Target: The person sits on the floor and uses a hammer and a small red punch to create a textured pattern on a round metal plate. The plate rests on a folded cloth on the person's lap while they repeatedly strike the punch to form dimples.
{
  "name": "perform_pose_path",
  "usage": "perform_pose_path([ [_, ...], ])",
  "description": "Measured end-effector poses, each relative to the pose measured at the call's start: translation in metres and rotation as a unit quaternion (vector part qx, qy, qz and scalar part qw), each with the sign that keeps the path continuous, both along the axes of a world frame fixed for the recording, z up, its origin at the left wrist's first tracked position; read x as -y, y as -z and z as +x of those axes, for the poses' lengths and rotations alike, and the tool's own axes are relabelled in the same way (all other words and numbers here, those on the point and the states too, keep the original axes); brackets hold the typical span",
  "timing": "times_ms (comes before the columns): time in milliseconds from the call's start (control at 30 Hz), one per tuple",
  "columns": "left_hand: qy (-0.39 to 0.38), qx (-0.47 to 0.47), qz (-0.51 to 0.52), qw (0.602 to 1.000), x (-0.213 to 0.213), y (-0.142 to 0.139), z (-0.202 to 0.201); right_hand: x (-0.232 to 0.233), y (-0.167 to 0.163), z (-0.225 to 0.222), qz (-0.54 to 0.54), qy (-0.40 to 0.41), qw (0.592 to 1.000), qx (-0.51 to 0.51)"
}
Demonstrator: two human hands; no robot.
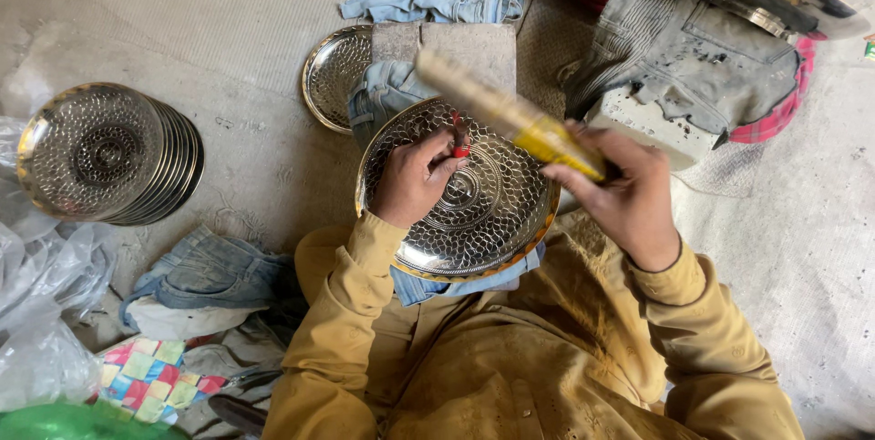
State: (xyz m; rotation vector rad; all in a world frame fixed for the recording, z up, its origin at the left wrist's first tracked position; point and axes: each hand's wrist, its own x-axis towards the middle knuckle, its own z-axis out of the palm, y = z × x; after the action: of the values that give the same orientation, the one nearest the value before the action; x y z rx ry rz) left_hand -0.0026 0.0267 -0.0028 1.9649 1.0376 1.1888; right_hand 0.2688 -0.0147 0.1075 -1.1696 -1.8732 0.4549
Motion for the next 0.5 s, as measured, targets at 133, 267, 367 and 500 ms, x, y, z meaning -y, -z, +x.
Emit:
perform_pose_path([
  [133, -0.019, -0.013, -0.071, 0.997, 0.0, -0.005, 0.001, 0.004, 0.0, -0.005, 0.004, 0.02, 1.0, -0.014],
  [267, -0.02, 0.013, -0.048, 0.999, 0.0, -0.01, 0.001, 0.004, -0.002, -0.003, -0.094, 0.006, 0.995, 0.041],
  [367, -0.001, 0.031, -0.024, 0.999, 0.001, -0.012, 0.001, -0.001, -0.002, 0.001, 0.024, 0.007, 0.999, 0.026],
  [500, -0.022, 0.018, -0.032, 0.999, 0.004, -0.01, 0.001, -0.004, 0.003, 0.001, -0.046, 0.015, 0.998, 0.048],
])
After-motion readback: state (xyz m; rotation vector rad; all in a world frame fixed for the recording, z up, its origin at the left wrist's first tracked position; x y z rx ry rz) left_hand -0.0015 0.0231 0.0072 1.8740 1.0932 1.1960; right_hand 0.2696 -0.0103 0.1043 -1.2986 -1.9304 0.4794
